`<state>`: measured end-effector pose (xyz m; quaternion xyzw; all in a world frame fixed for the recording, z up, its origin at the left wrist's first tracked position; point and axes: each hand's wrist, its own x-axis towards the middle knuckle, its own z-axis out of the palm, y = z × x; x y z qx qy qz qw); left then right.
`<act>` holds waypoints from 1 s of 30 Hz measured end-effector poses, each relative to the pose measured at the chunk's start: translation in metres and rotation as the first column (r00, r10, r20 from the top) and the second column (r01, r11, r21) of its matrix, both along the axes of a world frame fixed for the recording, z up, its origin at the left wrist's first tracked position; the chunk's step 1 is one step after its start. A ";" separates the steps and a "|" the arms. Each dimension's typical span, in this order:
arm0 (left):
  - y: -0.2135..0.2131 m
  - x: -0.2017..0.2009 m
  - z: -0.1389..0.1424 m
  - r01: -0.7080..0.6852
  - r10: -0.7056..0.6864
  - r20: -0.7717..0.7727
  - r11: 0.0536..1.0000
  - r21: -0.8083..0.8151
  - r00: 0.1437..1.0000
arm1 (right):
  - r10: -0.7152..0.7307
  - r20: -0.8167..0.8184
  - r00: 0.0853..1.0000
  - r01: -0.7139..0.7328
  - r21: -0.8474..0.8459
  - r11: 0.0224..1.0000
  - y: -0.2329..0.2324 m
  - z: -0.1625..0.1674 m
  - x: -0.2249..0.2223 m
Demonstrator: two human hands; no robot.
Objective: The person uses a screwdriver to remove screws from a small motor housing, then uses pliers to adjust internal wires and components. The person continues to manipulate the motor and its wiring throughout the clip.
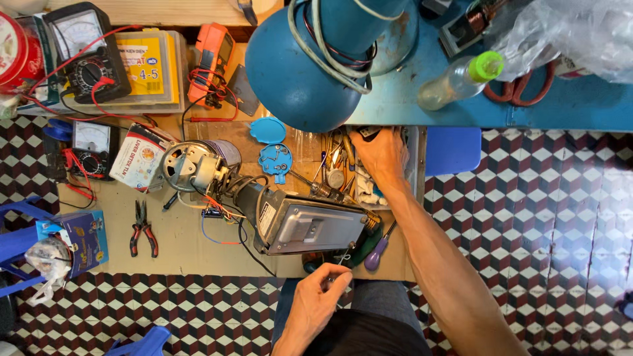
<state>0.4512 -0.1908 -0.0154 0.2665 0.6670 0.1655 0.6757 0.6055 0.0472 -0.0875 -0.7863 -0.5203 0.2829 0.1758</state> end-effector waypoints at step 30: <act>0.048 0.105 0.014 0.192 -0.149 -0.141 0.910 0.368 0.979 | -0.031 -0.084 0.996 0.056 0.322 0.945 -0.096 0.031 0.196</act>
